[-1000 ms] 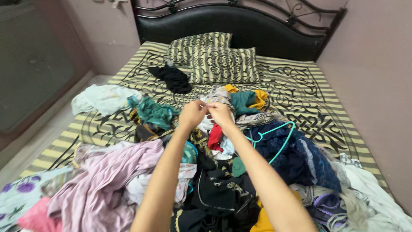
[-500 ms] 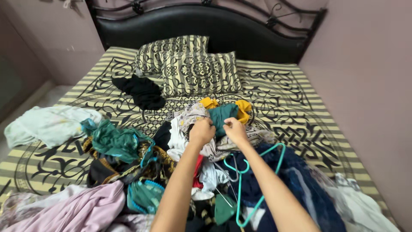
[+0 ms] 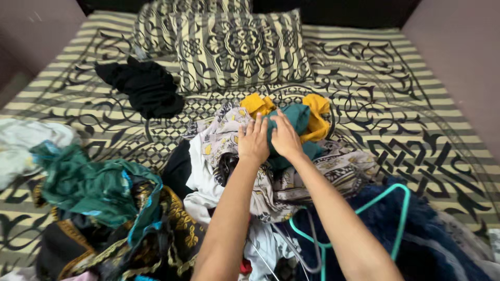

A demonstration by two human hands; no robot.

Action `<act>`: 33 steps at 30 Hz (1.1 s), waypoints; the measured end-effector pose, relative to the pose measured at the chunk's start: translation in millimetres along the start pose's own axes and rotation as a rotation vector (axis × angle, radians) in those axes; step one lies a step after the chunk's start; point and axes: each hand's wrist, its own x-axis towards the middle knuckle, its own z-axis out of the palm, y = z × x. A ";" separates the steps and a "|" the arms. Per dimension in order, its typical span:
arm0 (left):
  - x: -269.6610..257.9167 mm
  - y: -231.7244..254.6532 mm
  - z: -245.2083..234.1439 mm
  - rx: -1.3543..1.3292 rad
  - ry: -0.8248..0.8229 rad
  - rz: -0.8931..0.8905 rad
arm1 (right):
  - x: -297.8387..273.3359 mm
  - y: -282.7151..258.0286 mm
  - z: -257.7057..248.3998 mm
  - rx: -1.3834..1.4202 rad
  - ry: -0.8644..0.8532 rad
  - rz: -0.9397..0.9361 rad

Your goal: The person picks up clothing items from a bed, places each one onto a plastic hanger, and then hangs them inside a closet.

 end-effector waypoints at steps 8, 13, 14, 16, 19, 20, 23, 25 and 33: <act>-43.9 -8.7 40.5 0.074 -0.772 -0.067 | 37.9 52.2 89.7 -0.006 -0.252 0.047; -39.7 -18.3 79.3 -0.023 -0.814 -0.110 | 49.6 63.9 106.6 -0.201 -0.263 0.087; -41.4 -15.9 83.1 -0.022 -0.832 -0.110 | 46.0 60.2 104.7 -0.258 -0.287 0.112; -52.1 -8.5 89.0 -0.033 -0.848 -0.105 | 33.9 51.9 86.5 -0.421 -0.349 0.178; -72.6 -6.7 77.5 0.041 -0.603 -0.062 | 29.7 26.9 37.9 -0.675 -0.375 0.230; -80.3 -9.5 65.4 -0.066 -0.504 -0.102 | 28.3 17.8 17.9 -0.682 -0.272 0.115; -83.9 -12.0 1.2 -0.235 -0.109 -0.163 | 58.0 -15.9 -56.2 -0.369 -0.148 -0.148; -76.7 -7.0 -57.3 -0.298 0.190 -0.175 | 82.9 -61.7 -107.6 -0.070 -0.142 -0.264; -26.9 51.2 -272.9 -1.098 0.506 0.096 | 117.1 -338.7 -341.4 1.107 -0.044 -0.017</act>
